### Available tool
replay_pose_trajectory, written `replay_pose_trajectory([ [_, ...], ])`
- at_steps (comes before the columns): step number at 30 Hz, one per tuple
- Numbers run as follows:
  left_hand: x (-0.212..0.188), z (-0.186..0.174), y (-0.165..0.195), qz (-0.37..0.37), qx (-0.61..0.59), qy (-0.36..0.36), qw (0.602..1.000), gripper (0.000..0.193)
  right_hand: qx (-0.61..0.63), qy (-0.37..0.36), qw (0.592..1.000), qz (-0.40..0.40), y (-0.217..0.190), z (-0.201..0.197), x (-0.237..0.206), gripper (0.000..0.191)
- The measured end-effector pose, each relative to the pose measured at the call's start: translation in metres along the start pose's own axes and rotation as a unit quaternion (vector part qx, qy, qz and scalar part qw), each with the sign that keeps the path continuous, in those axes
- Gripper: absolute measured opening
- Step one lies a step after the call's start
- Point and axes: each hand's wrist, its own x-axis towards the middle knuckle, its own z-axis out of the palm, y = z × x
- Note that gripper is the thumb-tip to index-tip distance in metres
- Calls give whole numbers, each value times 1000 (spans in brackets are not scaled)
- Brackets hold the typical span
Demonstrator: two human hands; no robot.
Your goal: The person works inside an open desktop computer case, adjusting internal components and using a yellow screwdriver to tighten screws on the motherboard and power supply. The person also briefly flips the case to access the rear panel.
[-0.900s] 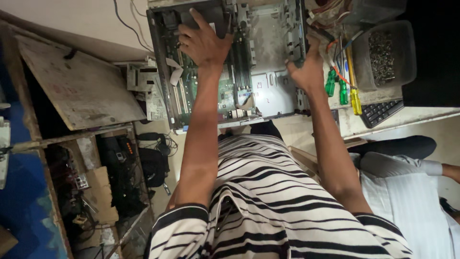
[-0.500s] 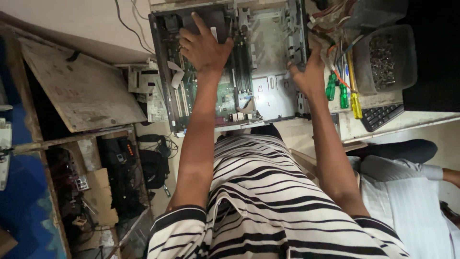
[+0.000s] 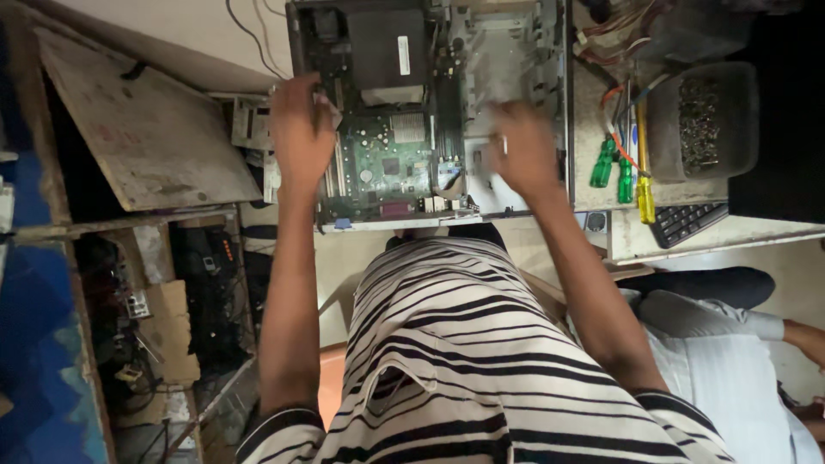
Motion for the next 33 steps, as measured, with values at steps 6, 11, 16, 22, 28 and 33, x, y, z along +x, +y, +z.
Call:
replay_pose_trajectory([
  [6, -19, 90, -79, 127, 162, 14, 979, 49, -67, -222, 970, -73, 20, 122, 20, 56],
  [11, -19, 130, -130, 93, 190, -13, 977, 51, -90, -231, 968, 28, 84, 154, 8, 50],
  [16, -23, 125, -124, 100, 161, -18, 982, 50, -65, -198, 978, 33, 95, 143, -4, 45],
  [22, -26, 133, -122, 73, 144, -14, 987, 48, 15, -167, 986, 2, 96, 136, -6, 33],
  [28, -20, 138, -111, 101, 243, 7, 965, 41, -10, -112, 993, 37, 82, 168, 28, 18],
  [33, -13, 165, -112, 37, 162, -114, 979, 38, -24, -124, 987, 100, 80, 181, 60, 18],
])
